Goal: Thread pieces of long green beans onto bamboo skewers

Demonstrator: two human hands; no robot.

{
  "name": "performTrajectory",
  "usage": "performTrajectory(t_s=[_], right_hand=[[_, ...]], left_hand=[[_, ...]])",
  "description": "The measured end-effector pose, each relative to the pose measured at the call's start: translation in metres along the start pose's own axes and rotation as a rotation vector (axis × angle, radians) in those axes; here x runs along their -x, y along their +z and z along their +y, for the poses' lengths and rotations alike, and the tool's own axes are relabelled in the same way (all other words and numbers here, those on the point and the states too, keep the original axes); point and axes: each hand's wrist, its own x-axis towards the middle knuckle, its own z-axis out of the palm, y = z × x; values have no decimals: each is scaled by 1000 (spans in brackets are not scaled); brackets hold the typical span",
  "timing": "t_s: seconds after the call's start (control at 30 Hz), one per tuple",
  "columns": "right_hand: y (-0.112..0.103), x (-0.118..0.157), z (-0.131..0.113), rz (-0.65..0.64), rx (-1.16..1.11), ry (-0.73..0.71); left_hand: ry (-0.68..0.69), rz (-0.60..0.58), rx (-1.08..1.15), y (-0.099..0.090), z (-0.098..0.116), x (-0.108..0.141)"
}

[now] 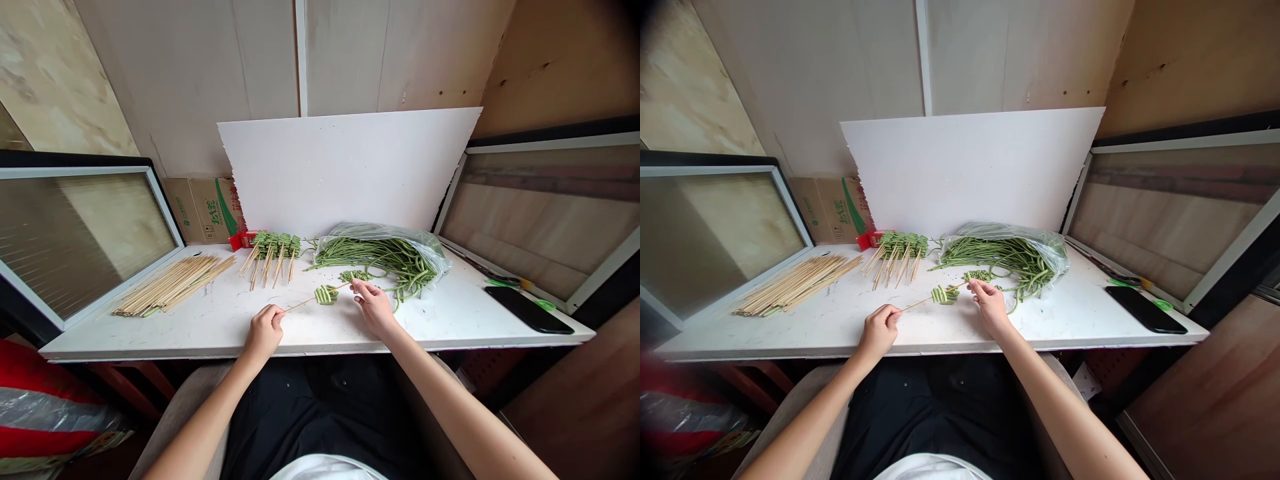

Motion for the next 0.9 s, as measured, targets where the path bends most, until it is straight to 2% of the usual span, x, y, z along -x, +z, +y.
performTrajectory(t_s=[0.5,0.9], right_hand=[[10,9,7,28,18,-86],[14,18,0,54,75,-126]], left_hand=[[15,10,-4,0,-3,1],[4,-8,15,0,-4,2]])
